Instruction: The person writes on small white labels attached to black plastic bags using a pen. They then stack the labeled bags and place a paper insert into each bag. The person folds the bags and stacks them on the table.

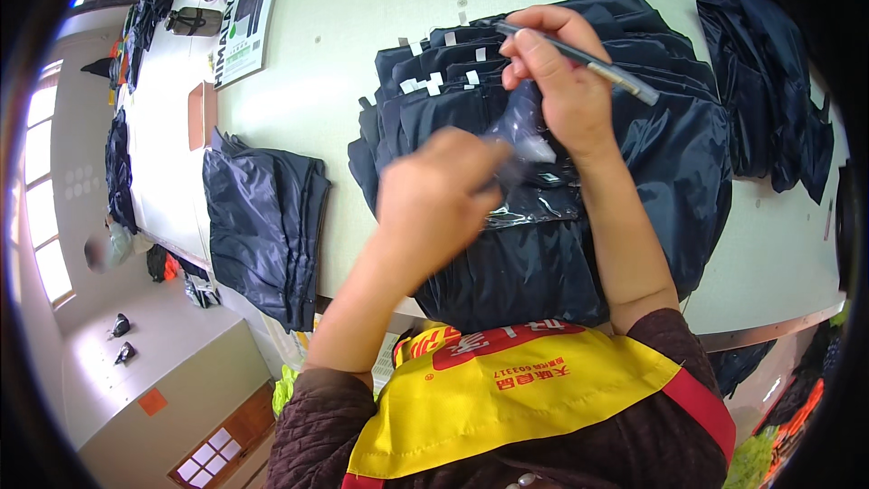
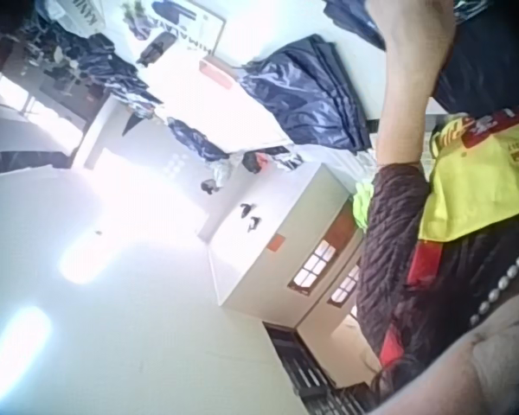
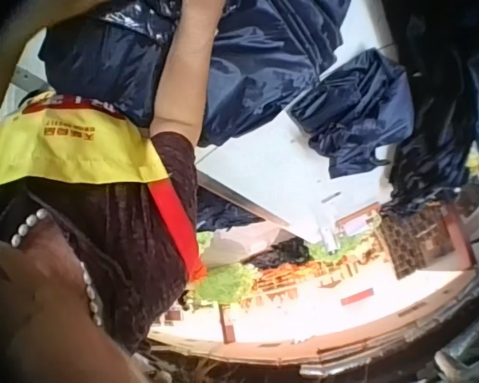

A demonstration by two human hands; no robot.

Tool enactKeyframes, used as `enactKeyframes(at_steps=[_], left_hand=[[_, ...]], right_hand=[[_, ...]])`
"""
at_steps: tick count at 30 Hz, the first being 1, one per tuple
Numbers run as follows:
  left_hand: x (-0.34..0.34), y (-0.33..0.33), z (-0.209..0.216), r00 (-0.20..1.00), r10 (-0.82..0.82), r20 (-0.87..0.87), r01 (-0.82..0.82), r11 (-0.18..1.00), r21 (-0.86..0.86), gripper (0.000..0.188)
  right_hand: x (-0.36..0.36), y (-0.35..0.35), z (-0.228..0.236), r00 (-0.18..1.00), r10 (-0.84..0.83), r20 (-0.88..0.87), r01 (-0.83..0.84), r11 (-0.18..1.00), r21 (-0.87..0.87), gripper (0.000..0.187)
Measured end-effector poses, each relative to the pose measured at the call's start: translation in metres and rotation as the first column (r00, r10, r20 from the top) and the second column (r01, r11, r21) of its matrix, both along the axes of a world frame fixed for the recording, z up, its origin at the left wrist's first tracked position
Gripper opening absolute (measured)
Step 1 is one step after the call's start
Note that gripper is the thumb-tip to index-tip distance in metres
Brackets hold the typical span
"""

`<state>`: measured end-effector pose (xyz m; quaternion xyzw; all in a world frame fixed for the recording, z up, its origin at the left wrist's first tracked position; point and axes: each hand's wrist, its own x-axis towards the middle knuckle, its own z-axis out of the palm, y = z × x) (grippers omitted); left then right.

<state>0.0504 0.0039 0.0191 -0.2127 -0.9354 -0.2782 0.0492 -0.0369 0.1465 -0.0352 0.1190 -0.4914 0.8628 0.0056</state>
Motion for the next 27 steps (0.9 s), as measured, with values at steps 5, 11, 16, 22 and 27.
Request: enactKeyframes(at_steps=[5, 11, 16, 22, 27], left_hand=[[0.033, 0.045, -0.004, 0.95, -0.142, 0.277, 0.24, 0.902, -0.359, 0.037], [-0.012, 0.009, 0.005, 0.973, 0.215, 0.083, -0.216, 0.976, 0.008, 0.03], [-0.026, -0.028, -0.002, 0.837, 0.538, 0.101, -0.467, 0.798, -0.38, 0.035], [-0.021, -0.018, -0.003, 0.826, 0.557, 0.086, -0.516, 0.809, -0.282, 0.037], [-0.032, -0.028, -0.006, 0.739, 0.485, 0.468, -0.578, 0.813, 0.071, 0.028]], right_hand=[[-0.008, 0.007, -0.01, 0.997, 0.031, 0.07, -0.041, 0.988, 0.151, 0.018], [-0.001, 0.001, -0.033, 0.995, 0.048, 0.088, -0.074, 0.942, 0.329, 0.018], [0.009, -0.002, -0.023, 0.971, 0.09, -0.219, 0.039, 0.85, 0.525, 0.017], [0.013, -0.007, -0.022, 0.953, 0.107, -0.284, 0.051, 0.865, 0.499, 0.019], [0.014, -0.003, -0.019, 0.992, 0.126, -0.017, -0.119, 0.967, 0.226, 0.017]])
